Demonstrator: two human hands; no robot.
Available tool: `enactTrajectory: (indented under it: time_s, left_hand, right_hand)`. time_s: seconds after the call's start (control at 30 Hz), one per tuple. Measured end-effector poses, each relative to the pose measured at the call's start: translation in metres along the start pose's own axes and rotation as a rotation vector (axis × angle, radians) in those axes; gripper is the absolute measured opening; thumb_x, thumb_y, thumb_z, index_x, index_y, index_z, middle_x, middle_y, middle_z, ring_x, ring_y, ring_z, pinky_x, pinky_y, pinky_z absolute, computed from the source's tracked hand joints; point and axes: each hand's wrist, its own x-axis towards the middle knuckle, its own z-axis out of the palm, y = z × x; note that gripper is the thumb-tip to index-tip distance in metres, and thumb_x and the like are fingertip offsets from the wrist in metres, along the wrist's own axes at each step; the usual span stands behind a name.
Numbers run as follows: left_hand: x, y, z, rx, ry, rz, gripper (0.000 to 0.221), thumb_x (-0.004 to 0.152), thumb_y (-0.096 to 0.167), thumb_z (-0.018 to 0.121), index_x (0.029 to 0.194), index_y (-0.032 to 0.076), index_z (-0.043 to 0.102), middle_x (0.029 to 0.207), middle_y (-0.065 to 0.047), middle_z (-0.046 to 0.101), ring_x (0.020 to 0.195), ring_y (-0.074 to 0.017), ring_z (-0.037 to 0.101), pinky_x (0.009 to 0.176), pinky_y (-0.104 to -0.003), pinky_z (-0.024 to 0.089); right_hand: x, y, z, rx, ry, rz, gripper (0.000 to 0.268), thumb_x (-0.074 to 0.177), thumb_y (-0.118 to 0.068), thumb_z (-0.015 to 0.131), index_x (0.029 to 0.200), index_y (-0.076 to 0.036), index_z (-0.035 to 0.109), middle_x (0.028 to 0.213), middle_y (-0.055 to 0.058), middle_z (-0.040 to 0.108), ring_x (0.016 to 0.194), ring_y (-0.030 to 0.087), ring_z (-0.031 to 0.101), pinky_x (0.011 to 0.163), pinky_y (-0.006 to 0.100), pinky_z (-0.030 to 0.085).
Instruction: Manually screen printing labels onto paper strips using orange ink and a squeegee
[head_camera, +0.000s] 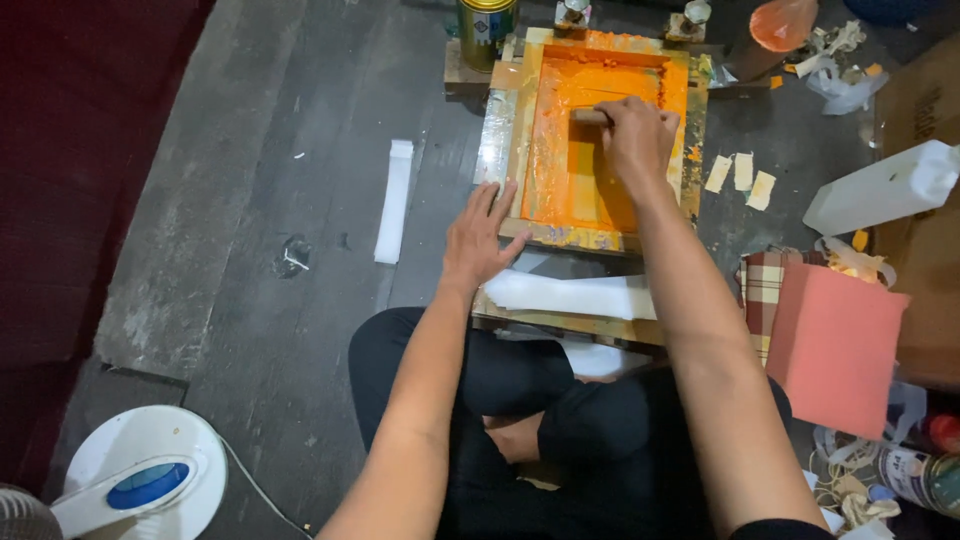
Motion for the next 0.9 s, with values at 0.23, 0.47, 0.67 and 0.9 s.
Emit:
enactTrajectory:
  time_s: [0.23, 0.47, 0.67, 0.9]
  left_hand:
    - [-0.001, -0.008, 0.003, 0.011, -0.024, 0.025, 0.077, 0.097, 0.068, 0.051, 0.162, 0.029, 0.034, 0.143, -0.014, 0.057, 0.144, -0.0338, 0.048, 0.111, -0.046, 0.051]
    - [-0.002, -0.006, 0.002, 0.029, -0.007, 0.041, 0.077, 0.098, 0.068, 0.052, 0.162, 0.029, 0.035, 0.143, -0.014, 0.057, 0.144, -0.0334, 0.048, 0.108, -0.046, 0.052]
    - [-0.002, -0.007, 0.003, 0.013, -0.022, 0.025, 0.078, 0.098, 0.069, 0.050, 0.163, 0.031, 0.033, 0.145, -0.013, 0.056, 0.145, -0.0323, 0.047, 0.109, -0.046, 0.052]
    - [-0.001, -0.006, 0.003, 0.036, -0.043, 0.022, 0.077, 0.098, 0.070, 0.050, 0.162, 0.031, 0.034, 0.145, -0.012, 0.055, 0.145, -0.0307, 0.047, 0.110, -0.045, 0.052]
  right_hand:
    - [-0.007, 0.029, 0.025, -0.067, -0.128, 0.051, 0.021, 0.095, -0.018, 0.076, 0.113, -0.028, 0.074, 0.105, 0.002, 0.065, 0.104, 0.026, 0.066, 0.098, 0.048, 0.035]
    - [-0.043, 0.026, 0.006, -0.042, -0.276, 0.051, 0.033, 0.095, -0.020, 0.073, 0.126, -0.032, 0.071, 0.116, 0.001, 0.068, 0.113, 0.024, 0.065, 0.104, 0.048, 0.030]
    - [-0.078, 0.009, -0.020, 0.036, -0.349, 0.086, 0.037, 0.097, -0.016, 0.071, 0.131, -0.029, 0.071, 0.120, 0.003, 0.069, 0.119, 0.025, 0.064, 0.105, 0.048, 0.029]
    - [-0.101, -0.003, -0.041, 0.008, -0.436, 0.077, 0.036, 0.096, -0.023, 0.072, 0.132, -0.030, 0.071, 0.121, 0.001, 0.071, 0.117, 0.021, 0.065, 0.106, 0.045, 0.029]
